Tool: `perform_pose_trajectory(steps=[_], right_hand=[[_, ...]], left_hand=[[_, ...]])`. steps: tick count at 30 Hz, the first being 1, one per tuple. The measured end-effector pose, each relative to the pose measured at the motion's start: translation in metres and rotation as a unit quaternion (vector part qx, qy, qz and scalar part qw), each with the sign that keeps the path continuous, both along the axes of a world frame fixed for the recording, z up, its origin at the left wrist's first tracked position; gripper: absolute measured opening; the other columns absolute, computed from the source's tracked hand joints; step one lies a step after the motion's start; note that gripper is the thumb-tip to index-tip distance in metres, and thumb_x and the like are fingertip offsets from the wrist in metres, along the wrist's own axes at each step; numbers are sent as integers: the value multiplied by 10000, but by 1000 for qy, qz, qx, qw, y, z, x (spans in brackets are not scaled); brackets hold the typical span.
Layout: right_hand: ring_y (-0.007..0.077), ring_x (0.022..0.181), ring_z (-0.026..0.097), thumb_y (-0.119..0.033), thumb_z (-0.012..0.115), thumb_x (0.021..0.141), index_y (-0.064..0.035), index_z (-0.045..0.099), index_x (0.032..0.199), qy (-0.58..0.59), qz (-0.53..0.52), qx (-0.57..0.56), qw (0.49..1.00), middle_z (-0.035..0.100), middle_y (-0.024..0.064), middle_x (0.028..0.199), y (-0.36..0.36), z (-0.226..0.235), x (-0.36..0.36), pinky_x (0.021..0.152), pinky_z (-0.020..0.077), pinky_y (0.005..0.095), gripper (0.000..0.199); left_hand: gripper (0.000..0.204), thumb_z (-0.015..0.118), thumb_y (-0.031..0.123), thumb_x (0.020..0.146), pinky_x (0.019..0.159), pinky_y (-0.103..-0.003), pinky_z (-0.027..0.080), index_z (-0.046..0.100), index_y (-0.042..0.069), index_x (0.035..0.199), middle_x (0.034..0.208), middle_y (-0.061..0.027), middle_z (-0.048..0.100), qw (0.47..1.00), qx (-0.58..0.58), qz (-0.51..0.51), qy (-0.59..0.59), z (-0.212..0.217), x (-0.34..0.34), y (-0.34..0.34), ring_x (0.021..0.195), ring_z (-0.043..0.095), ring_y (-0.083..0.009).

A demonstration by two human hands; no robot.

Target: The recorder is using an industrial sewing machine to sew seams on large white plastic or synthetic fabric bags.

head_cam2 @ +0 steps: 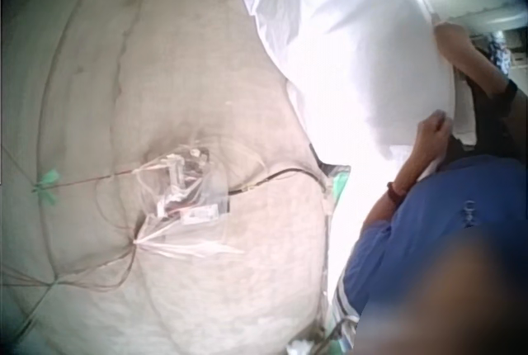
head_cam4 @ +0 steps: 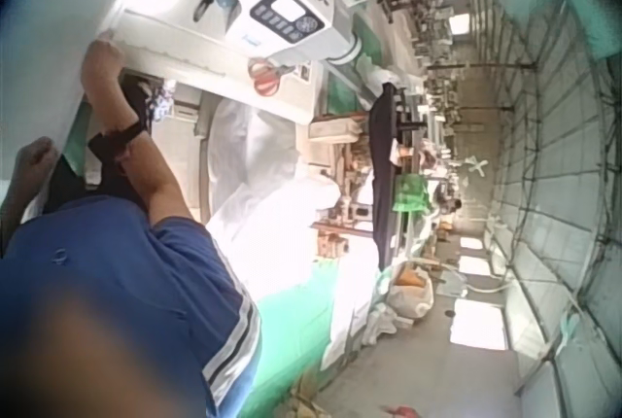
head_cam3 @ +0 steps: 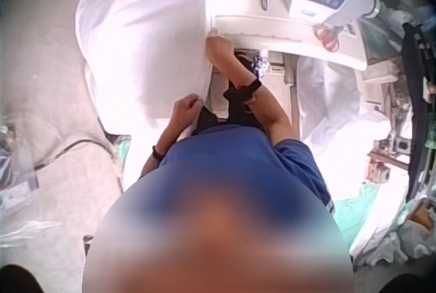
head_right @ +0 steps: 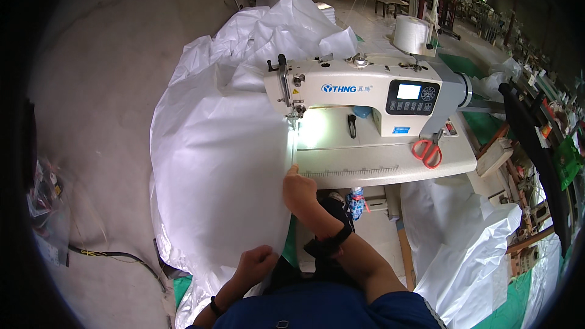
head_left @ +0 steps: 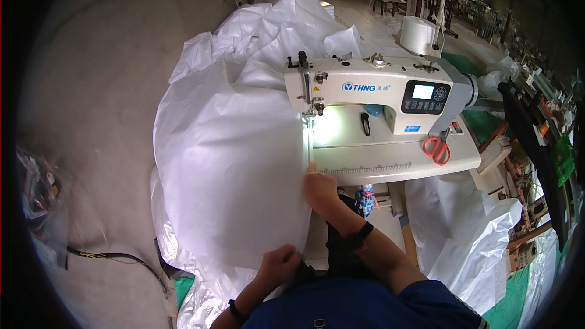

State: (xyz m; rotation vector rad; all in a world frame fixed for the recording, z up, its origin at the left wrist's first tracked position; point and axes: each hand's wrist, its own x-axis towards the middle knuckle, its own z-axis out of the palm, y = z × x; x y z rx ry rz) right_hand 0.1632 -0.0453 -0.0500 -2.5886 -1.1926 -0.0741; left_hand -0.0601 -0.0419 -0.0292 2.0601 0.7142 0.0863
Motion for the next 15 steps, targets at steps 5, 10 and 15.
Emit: perform_pose_trajectory(steps=[5,10,15], right_hand=[[262,635,663,-69,489,764,147,393,1252,30,-7,29,999,658,154,721,1,-6,3,562,524,340,542],[291,640,657,-77,466,783,132,375,1271,57,-11,46,997,650,177,715,2,-9,5,567,524,369,539],[321,641,648,-88,473,786,130,352,1288,81,-13,58,995,644,196,724,0,-7,5,590,519,399,560]], left_hand=[[215,576,208,813,584,-345,458,582,-5,842,640,-181,563,998,15,19,-52,-4,23,5,578,579,-265],[215,578,197,804,594,-342,464,592,-10,862,664,-181,583,997,34,20,-71,-5,49,10,595,595,-253],[213,578,185,800,603,-349,468,595,-10,884,694,-193,596,997,2,41,-72,-14,73,19,625,616,-278]])
